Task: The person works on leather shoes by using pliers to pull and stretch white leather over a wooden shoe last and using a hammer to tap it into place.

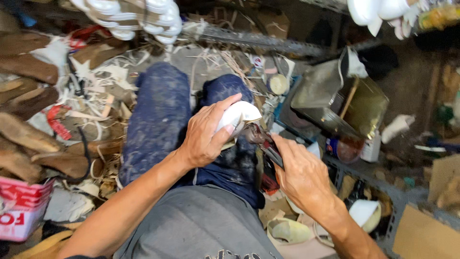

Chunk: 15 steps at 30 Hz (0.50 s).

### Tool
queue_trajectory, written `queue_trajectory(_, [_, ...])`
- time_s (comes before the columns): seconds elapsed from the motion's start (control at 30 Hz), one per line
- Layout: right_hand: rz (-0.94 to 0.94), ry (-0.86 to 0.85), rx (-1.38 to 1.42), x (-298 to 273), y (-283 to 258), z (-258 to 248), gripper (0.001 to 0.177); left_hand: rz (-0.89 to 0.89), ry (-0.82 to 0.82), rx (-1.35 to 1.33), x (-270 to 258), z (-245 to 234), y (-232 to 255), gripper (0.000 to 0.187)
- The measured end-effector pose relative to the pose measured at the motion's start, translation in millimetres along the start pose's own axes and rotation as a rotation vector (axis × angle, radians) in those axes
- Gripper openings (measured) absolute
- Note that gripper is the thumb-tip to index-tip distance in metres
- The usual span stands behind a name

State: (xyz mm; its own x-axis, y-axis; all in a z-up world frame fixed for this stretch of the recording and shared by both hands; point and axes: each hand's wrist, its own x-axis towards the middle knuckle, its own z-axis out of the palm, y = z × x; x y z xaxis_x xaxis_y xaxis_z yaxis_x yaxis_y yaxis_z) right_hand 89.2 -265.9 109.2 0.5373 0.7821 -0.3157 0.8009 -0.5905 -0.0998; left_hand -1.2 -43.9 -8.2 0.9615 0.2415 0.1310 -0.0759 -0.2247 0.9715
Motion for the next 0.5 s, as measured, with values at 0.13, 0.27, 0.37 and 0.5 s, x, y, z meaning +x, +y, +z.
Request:
queue_trajectory(0.13, [0.058, -0.017, -0.249, -21.0, 12.4, 3.0, 0.057, 0.185, 0.133, 0.193, -1.8, 22.1, 16.8, 0.053])
queue_trajectory(0.27, [0.066, -0.091, -0.354, -25.6, 5.8, -13.3, 0.064, 0.229, 0.157, 0.332, -7.6, 32.8, 27.3, 0.054])
queue_trajectory(0.37, [0.132, -0.200, -0.380, -27.6, -6.3, -28.1, 0.051, 0.260, 0.173, 0.359, -10.0, 36.2, 23.8, 0.054])
queue_trajectory(0.5, [0.122, -0.268, -0.295, -35.8, -8.2, -26.4, 0.040, 0.308, 0.188, 0.356, -15.2, 34.5, 20.2, 0.053])
